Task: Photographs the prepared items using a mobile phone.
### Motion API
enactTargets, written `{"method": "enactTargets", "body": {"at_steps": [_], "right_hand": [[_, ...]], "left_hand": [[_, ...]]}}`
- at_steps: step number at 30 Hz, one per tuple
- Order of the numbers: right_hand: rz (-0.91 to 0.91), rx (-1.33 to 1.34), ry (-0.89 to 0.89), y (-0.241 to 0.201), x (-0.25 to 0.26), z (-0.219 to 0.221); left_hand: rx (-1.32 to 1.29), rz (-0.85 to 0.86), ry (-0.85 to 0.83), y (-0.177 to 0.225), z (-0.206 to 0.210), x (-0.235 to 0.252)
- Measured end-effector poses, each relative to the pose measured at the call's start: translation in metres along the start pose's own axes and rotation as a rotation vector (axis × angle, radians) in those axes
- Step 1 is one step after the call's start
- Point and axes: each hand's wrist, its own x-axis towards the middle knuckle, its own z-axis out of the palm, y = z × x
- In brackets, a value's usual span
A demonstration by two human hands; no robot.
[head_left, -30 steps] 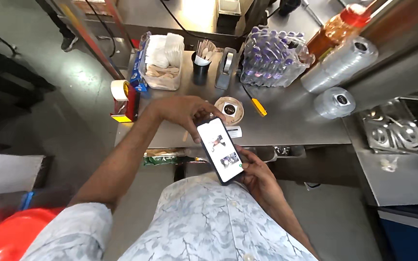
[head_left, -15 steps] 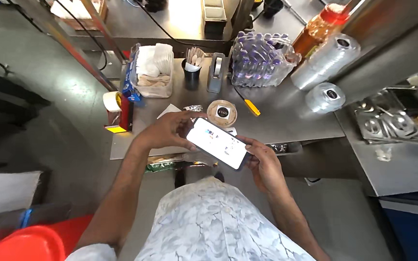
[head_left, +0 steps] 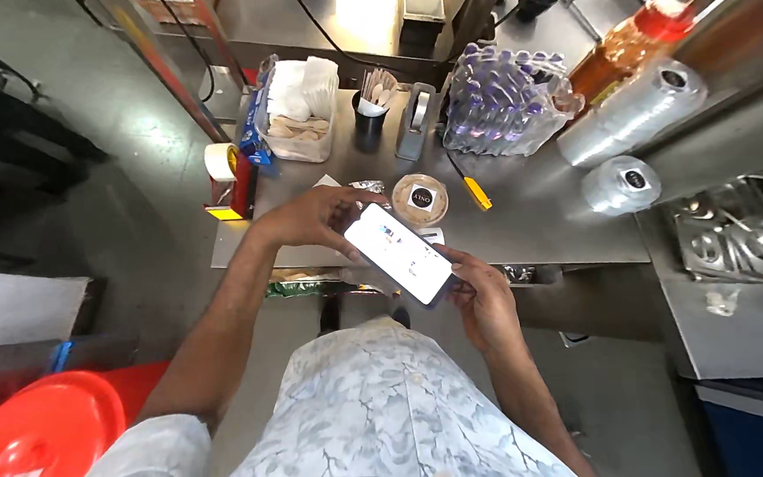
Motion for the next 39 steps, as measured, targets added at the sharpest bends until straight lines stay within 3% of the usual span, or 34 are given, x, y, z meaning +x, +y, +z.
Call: {"method": "enactTargets", "body": {"at_steps": [39], "right_hand": [[0.001, 0.020, 0.054, -0.001, 0.015, 0.006]], "left_hand": [[0.024, 0.003, -0.025, 0.012, -0.019, 0.015]]}}
